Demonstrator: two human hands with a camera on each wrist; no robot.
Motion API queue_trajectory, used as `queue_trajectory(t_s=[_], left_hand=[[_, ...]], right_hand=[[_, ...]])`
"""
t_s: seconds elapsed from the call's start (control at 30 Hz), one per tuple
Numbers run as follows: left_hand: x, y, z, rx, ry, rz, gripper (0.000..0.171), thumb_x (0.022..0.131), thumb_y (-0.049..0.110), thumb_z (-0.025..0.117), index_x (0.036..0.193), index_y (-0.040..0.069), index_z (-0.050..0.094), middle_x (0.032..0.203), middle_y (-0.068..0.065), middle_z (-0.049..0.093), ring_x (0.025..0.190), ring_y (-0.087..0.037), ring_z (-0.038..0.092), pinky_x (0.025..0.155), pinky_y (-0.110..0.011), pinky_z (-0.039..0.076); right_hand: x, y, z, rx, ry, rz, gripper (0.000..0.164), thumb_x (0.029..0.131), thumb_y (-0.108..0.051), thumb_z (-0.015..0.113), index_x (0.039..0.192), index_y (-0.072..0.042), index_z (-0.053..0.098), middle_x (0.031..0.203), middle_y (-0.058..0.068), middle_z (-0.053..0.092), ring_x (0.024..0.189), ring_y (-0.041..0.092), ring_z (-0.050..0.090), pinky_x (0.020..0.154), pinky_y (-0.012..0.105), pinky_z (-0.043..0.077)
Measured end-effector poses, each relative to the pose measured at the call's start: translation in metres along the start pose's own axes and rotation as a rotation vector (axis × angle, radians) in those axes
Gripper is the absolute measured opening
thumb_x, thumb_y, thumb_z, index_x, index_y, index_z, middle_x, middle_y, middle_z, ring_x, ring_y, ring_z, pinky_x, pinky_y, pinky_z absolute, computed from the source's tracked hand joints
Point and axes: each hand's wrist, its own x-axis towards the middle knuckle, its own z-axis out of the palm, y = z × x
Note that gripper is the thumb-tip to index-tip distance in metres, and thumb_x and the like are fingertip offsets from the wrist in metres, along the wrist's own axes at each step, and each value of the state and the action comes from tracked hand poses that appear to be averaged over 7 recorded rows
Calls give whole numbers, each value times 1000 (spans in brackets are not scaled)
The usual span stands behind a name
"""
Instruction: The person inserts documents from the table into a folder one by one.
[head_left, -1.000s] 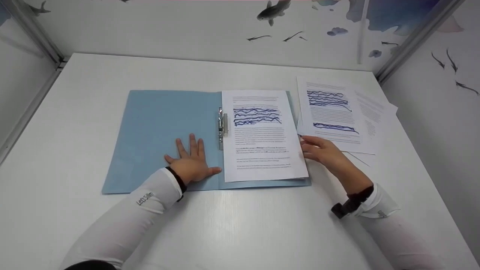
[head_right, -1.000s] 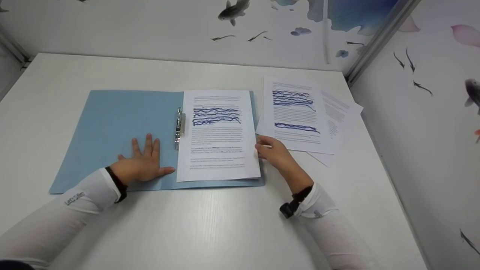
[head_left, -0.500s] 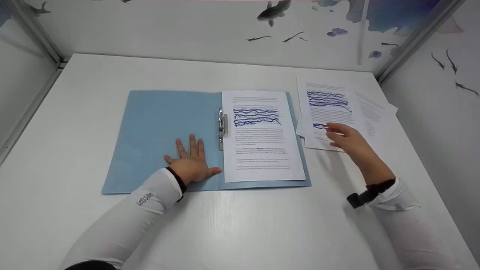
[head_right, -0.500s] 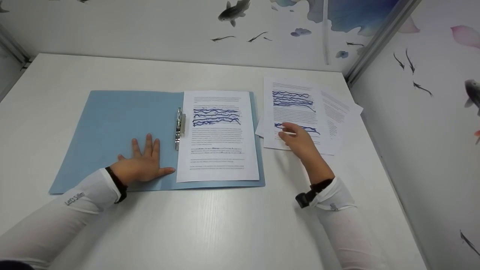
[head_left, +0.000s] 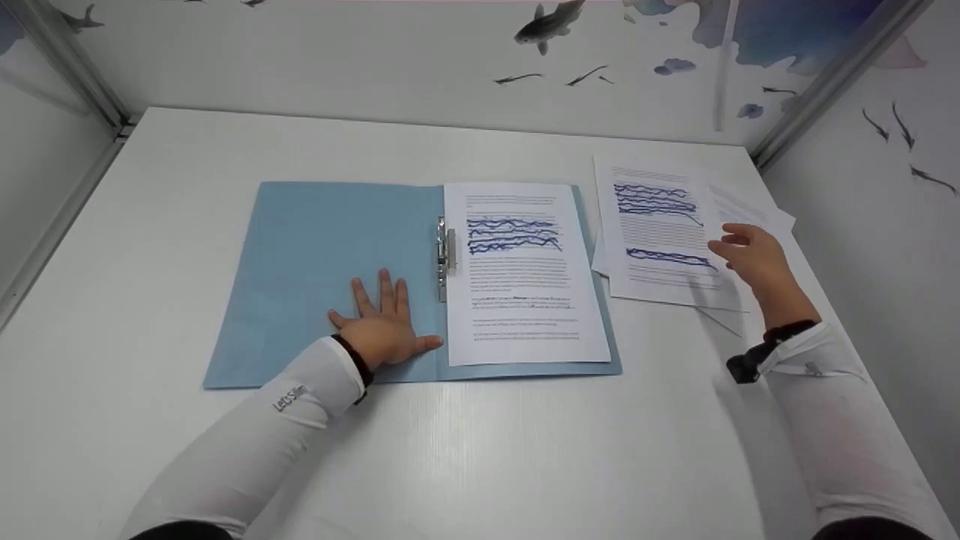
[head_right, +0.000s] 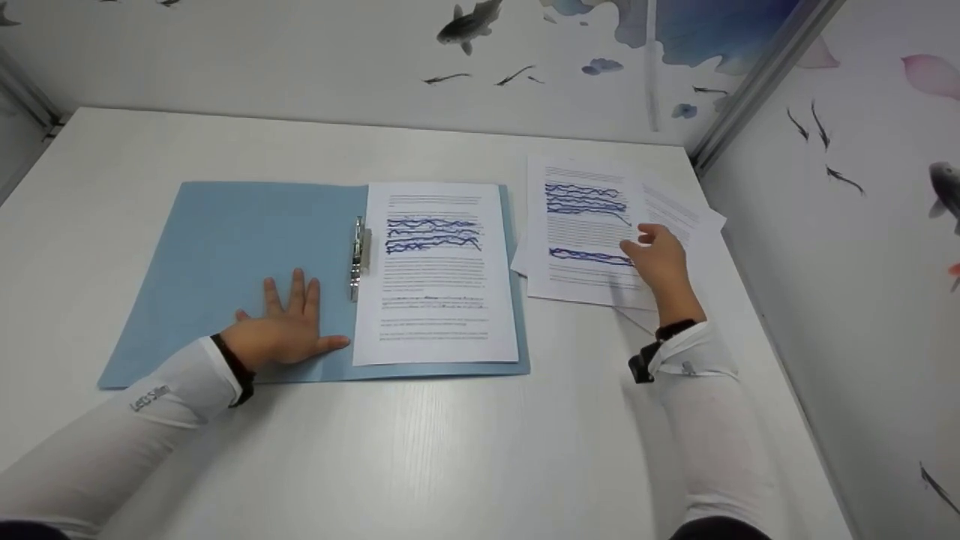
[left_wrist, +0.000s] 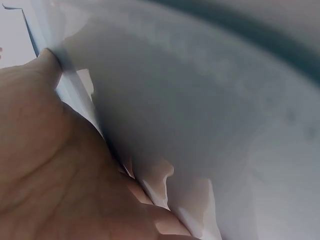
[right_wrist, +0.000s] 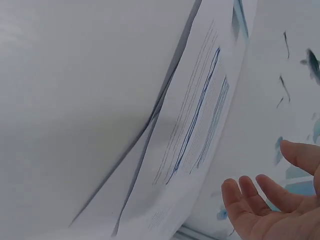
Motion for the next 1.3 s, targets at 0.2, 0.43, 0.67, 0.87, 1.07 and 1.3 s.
queue_trajectory(t_s=[0.2, 0.43, 0.67, 0.87, 1.07, 1.3], left_hand=[[0, 0, 0, -9, 1, -4, 108, 86, 73, 47, 155, 14, -12, 158, -10, -29, 142, -44, -26, 105, -77, 4], [2, -1, 3, -11, -2, 0, 109, 86, 74, 46, 155, 14, -13, 158, -10, -30, 142, -44, -27, 105, -76, 3], [3, -2, 4, 1, -11, -3, 110, 85, 75, 46, 154, 14, -15, 157, -10, -30, 141, -45, -27, 105, -76, 4], [5, -2, 4, 2, -11, 2, 110, 86, 75, 45, 154, 14, -16, 157, -10, -31, 141, -45, -28, 105, -76, 4], [5, -2, 4, -8, -9, 4, 110, 86, 74, 46, 154, 14, -16, 157, -9, -31, 141, -44, -28, 105, -76, 3], [5, -2, 4, -8, -10, 9, 110, 86, 74, 45, 154, 14, -17, 157, -10, -32, 141, -44, -29, 105, -77, 2]], right_hand=[[21, 9, -13, -94, -10, 93, 72, 99, -28, 52, 151, 5, 17, 151, 35, 25, 131, 48, 38, 110, 54, 33], [35, 18, -14, -198, -49, 135, 69, 100, -30, 47, 147, 12, 22, 146, 38, 30, 128, 51, 41, 108, 55, 35], [39, 20, -6, -313, -92, 197, 71, 98, -30, 48, 140, 21, 25, 142, 39, 32, 121, 45, 40, 109, 54, 33], [34, 14, -1, -408, -106, 170, 74, 95, -34, 54, 134, 24, 30, 132, 40, 40, 107, 44, 42, 101, 55, 39], [33, 15, 7, -427, -81, 176, 78, 92, -32, 60, 136, 24, 29, 132, 44, 33, 114, 50, 36, 102, 60, 35], [35, 13, 8, -377, -98, 210, 76, 91, -32, 64, 135, 22, 33, 129, 38, 43, 103, 41, 43, 91, 50, 44]])
